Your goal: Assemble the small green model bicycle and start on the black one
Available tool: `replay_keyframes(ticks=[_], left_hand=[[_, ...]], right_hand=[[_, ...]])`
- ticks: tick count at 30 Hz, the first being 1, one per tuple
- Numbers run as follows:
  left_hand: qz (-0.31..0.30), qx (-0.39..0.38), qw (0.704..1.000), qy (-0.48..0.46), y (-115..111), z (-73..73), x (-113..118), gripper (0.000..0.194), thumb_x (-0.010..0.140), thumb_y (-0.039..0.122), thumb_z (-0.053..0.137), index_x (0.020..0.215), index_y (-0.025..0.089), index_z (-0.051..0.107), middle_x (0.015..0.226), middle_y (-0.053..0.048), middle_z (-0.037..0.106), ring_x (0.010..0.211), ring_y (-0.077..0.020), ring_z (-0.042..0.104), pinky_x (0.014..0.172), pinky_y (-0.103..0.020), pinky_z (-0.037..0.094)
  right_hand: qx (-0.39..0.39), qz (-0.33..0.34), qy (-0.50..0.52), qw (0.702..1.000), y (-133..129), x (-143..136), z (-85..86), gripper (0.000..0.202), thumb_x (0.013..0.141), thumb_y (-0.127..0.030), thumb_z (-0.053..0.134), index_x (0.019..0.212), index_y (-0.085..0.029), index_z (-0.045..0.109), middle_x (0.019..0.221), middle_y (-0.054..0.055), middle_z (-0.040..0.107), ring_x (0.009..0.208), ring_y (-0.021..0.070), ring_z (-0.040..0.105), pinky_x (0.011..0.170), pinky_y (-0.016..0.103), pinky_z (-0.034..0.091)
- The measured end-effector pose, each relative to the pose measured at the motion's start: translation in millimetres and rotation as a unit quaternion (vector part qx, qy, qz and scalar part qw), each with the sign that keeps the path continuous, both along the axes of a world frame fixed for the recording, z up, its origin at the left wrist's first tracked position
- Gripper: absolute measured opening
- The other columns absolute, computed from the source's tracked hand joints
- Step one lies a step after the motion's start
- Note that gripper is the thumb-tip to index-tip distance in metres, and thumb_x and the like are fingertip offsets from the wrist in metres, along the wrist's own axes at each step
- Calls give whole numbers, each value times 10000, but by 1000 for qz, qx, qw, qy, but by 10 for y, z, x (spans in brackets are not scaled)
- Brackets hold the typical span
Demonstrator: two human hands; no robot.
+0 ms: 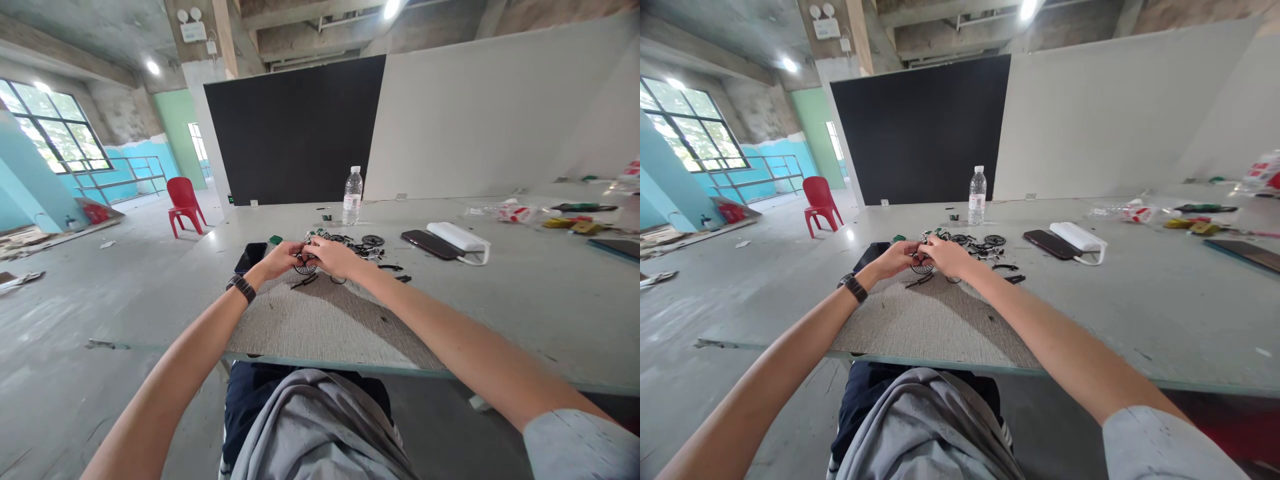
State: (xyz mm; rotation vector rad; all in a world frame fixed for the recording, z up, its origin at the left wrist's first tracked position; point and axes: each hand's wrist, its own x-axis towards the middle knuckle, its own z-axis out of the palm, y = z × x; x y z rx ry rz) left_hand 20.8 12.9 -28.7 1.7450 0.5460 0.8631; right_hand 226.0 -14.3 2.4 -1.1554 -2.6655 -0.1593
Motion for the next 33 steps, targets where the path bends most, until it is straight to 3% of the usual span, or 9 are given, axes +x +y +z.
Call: replay_keyframes(ticks=[6,15,23,33], left_hand=[[4,14,1000,3,35,-39,14,218,675,91,650,887,130,683,913,-57,643,857,-157,572,807,-313,436],[23,34,999,-8,130,-136,29,273,699,97,685,969,125,718,993,-87,697,947,-187,627,859,-315,475],[35,52,998,9,98,-109,41,263,708,82,647,962,116,709,966,-84,681,877,-167,605,796,-301,460],[28,63,997,19,85,-87,37,161,720,82,636,868,120,686,892,-70,660,822,-150,588,773,-289,466]], right_hand=[[62,-49,-77,994,-56,-32,-13,327,1018,-168,450,1269,-180,658,1296,168,615,628,123,513,592,317,248],[86,-64,-103,989,-109,-80,-21,361,976,-136,459,1297,-166,621,1327,186,606,621,134,539,570,326,238],[87,-52,-111,989,-95,-59,31,380,969,-68,425,1270,-147,642,1297,189,625,628,131,555,577,322,250],[49,-21,-57,997,-8,-15,-1,385,915,-37,443,1208,-153,663,1186,133,615,626,122,446,588,315,237]])
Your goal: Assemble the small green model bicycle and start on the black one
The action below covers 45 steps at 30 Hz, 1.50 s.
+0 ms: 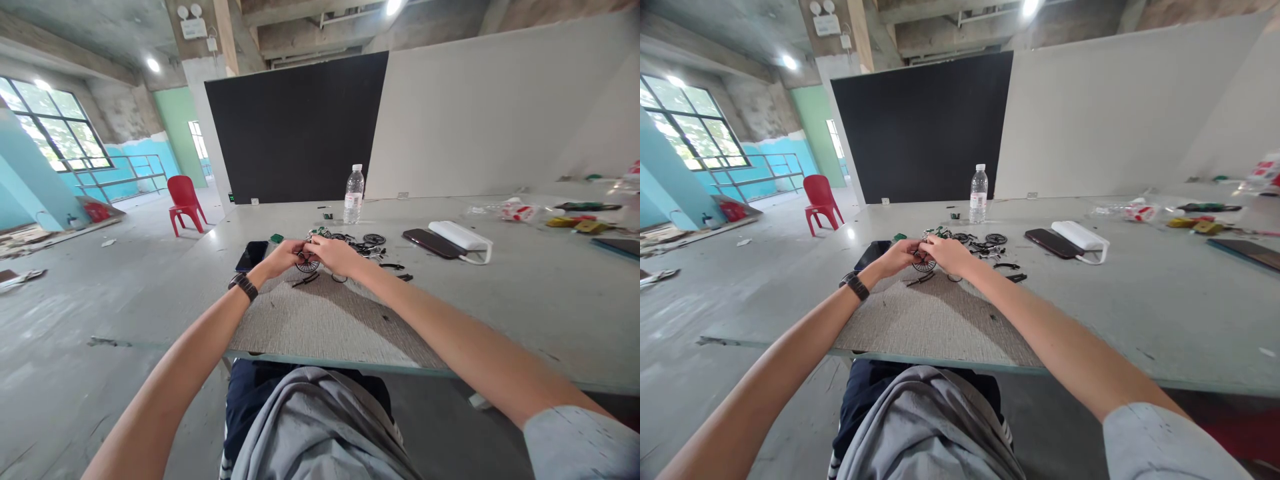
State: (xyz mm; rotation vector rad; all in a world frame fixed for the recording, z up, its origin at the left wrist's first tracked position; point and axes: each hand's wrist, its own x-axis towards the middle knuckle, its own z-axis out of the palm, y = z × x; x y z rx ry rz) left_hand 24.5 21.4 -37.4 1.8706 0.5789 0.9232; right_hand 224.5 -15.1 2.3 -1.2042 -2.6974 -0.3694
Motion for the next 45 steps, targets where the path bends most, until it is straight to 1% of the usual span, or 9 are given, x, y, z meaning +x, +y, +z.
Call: replay_keyframes(ticks=[5,9,16,21,26,29,33,39,45], left_hand=[[12,-11,1000,2,-5,0,10,144,746,103,677,887,124,695,925,-86,684,869,-171,621,829,-320,509],[25,-6,1000,10,-21,15,16,124,757,114,706,879,128,694,904,-86,689,886,-192,639,842,-339,524],[28,0,999,18,-48,26,15,126,739,113,671,863,122,689,864,-67,668,813,-161,608,776,-305,496],[10,14,1000,15,-34,9,9,116,726,123,641,838,124,670,845,-55,647,767,-136,559,724,-282,444],[3,18,1000,0,5,-20,4,158,729,128,667,887,124,681,890,-67,662,815,-154,582,744,-288,445],[10,16,1000,-1,20,-28,9,160,730,123,672,890,124,679,891,-66,664,819,-152,585,761,-291,454],[12,37,999,18,22,-23,11,168,712,77,609,861,124,669,870,-52,651,806,-142,576,748,-277,442],[38,54,997,45,1,5,14,199,721,55,584,879,122,685,911,-70,687,848,-162,610,776,-287,465],[26,59,997,44,-7,17,9,224,750,49,591,930,127,699,976,-82,714,910,-171,636,809,-285,480]], right_hand=[[-20,29,30,999,53,31,-6,402,913,-52,416,1204,-159,673,1105,126,597,618,135,408,601,328,255],[-33,42,45,998,76,49,-21,352,950,-108,428,1191,-169,678,1088,128,589,636,149,414,610,331,275],[-56,51,30,997,44,49,34,281,1013,-215,438,1164,-157,667,1138,145,593,687,161,468,605,317,307],[-37,20,8,999,-29,13,62,328,939,-118,461,1181,-147,679,1175,165,613,600,131,436,588,335,280],[-2,-5,-4,1000,-101,-33,56,448,933,-97,415,1299,-141,668,1247,191,618,587,126,450,588,345,269],[2,-14,5,1000,-108,-41,53,465,942,-101,409,1324,-149,669,1235,185,628,608,133,476,598,344,270],[-21,0,16,1000,-72,-22,53,420,951,-109,436,1292,-138,679,1178,165,626,650,148,500,611,340,286],[-43,30,24,998,0,29,48,404,931,-55,412,1228,-128,677,1130,151,610,665,155,478,633,334,328],[-47,42,44,997,19,53,21,344,958,-68,422,1179,-138,676,1091,136,606,697,163,487,648,329,336]])
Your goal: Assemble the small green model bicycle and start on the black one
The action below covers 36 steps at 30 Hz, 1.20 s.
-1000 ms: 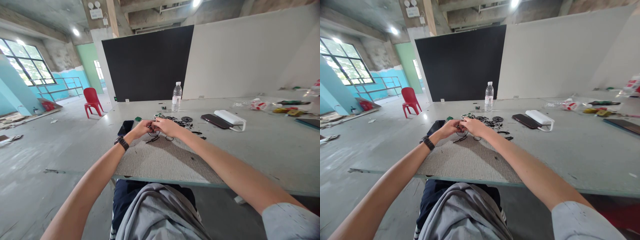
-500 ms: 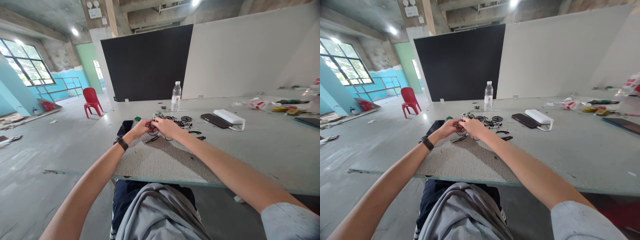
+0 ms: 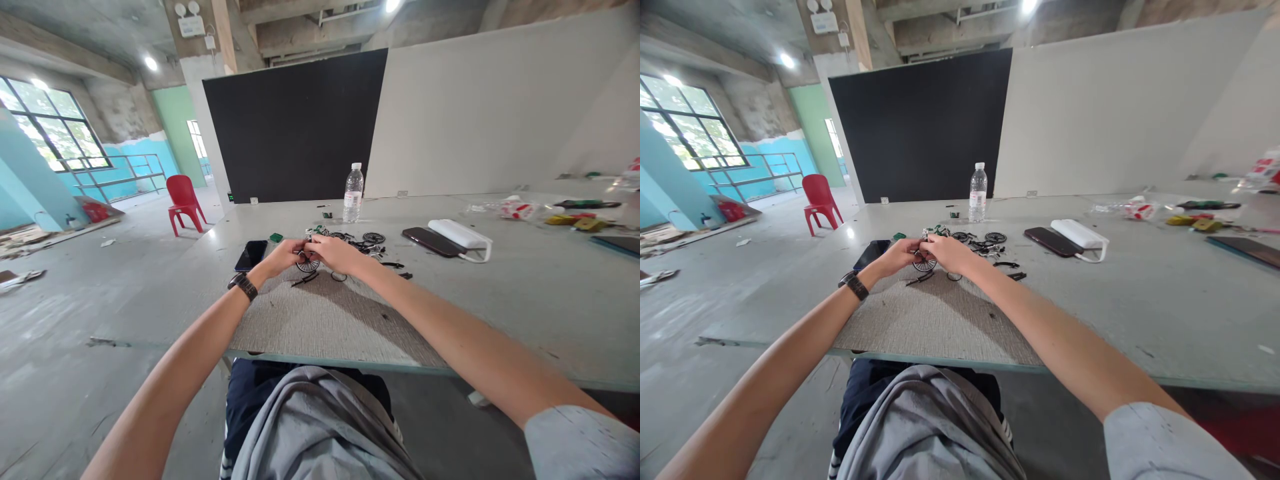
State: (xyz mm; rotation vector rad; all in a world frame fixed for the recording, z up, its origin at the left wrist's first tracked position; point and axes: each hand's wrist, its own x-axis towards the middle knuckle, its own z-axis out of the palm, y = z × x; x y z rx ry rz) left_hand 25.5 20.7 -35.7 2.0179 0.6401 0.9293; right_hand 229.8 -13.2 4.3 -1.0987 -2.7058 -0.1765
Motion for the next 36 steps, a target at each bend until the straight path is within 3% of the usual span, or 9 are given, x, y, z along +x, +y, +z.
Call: replay_keyframes(ticks=[5,11,17,28,32,36], left_hand=[[1,-9,1000,3,-11,5,-4,212,763,72,607,945,133,697,996,-80,715,919,-171,638,819,-283,484],[26,6,1000,10,-25,9,12,203,734,46,566,883,134,673,877,-40,680,811,-150,603,743,-267,454],[37,17,999,11,-56,49,11,176,765,76,641,917,143,700,903,-49,709,884,-187,638,819,-302,493],[47,31,998,9,-51,16,9,195,777,78,599,931,144,697,929,-52,699,856,-175,613,760,-283,446],[67,19,997,20,-33,-20,3,122,850,189,658,947,134,707,923,-71,704,834,-181,618,754,-302,448],[61,1,998,19,-25,-38,-25,290,843,337,784,1039,134,718,1015,-104,718,913,-213,644,813,-340,470]], right_hand=[[6,5,15,1000,16,4,-37,314,975,-69,435,1163,-136,678,1058,125,588,679,159,465,637,327,326],[-2,-4,50,999,27,-5,-63,221,1007,-130,494,1107,-161,689,1050,107,589,689,157,485,631,316,328],[-9,8,110,994,48,-1,-106,179,1025,-212,555,1116,-190,708,1027,99,620,789,197,565,681,317,380],[0,16,144,990,96,24,-153,189,1017,-194,531,1110,-192,696,1061,110,651,853,215,600,743,335,425],[4,3,150,989,114,28,-172,122,991,-182,567,1067,-186,663,1090,118,669,914,238,621,762,344,430],[-14,-15,171,985,135,21,-199,65,989,-207,594,1038,-196,635,1090,122,700,989,270,644,799,368,451]])
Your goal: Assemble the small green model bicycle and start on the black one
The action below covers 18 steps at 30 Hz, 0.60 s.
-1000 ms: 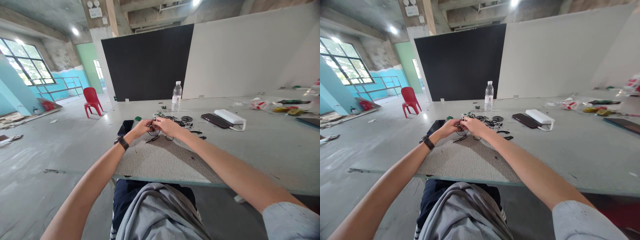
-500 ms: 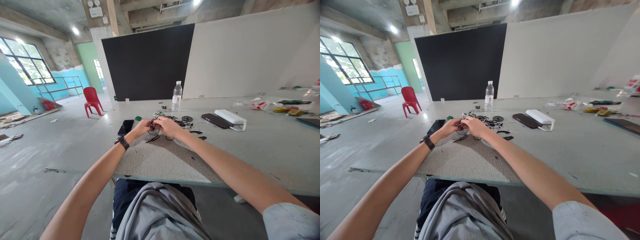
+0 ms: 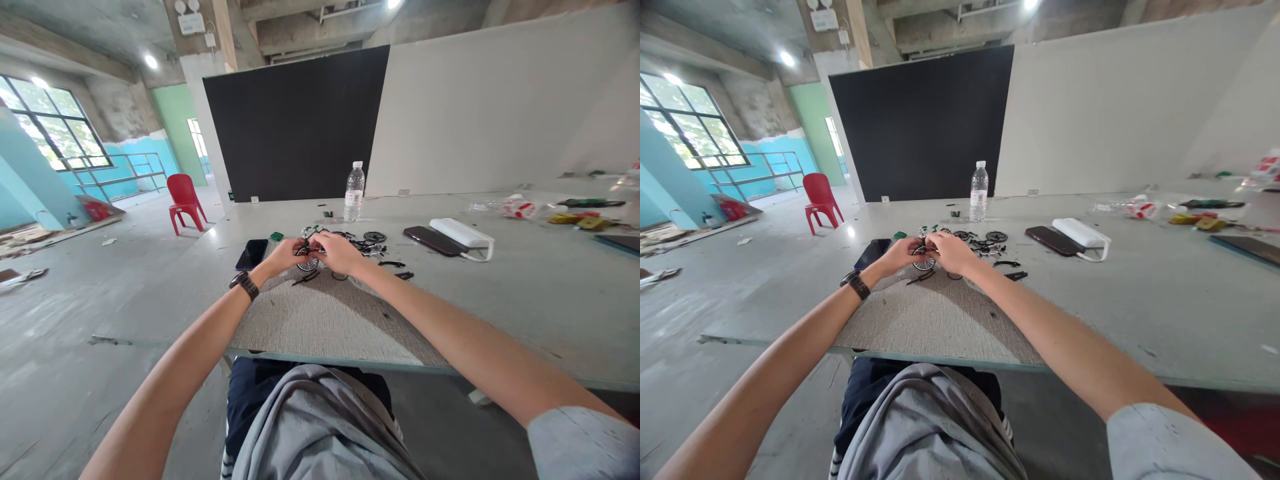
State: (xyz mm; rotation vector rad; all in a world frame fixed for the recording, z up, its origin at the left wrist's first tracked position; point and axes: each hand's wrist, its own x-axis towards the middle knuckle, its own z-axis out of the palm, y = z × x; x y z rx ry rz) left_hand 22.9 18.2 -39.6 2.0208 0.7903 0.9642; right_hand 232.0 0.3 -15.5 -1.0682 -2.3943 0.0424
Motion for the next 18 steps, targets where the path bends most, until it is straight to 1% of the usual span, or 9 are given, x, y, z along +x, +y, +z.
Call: replay_keyframes(ticks=[2,5,9,12,14,18], left_hand=[[9,-6,1000,-4,14,-8,-18,301,820,357,817,992,132,716,985,-99,712,897,-211,640,801,-342,468],[19,-29,999,-17,42,-23,-36,286,793,340,841,937,124,721,948,-83,705,865,-192,631,794,-333,466],[-12,-94,994,-58,53,-40,-41,353,790,337,854,1036,106,752,1036,-111,724,881,-185,655,810,-331,492],[-12,-117,990,-76,42,-37,-46,413,758,331,894,1075,102,762,1059,-129,742,882,-188,684,815,-334,511],[-8,-124,989,-80,34,-28,-55,428,739,331,911,1071,103,766,1022,-124,752,864,-191,699,796,-331,519],[7,-122,990,-71,33,-6,-82,433,715,337,923,1053,109,776,884,-82,751,747,-164,678,699,-296,499]], right_hand=[[-9,4,17,1000,2,-7,-3,75,998,-247,607,1052,-200,632,1087,120,718,1009,277,658,824,382,466],[-8,3,42,999,-6,-15,2,95,1010,-289,606,1049,-210,640,1048,105,746,972,271,684,834,393,486],[-24,-9,34,999,-13,-13,3,116,1007,-281,604,1075,-204,658,1061,115,761,973,278,703,824,398,507],[-40,-10,33,999,-16,-12,-6,150,1006,-265,601,1123,-194,663,1090,127,770,994,284,716,834,399,517],[-44,-9,45,998,-22,-15,-12,155,1000,-249,609,1134,-197,667,1080,122,780,988,280,726,839,395,519],[-43,-3,57,997,-39,-29,-23,142,1000,-217,607,1130,-209,662,1078,107,787,982,268,735,826,378,511]])
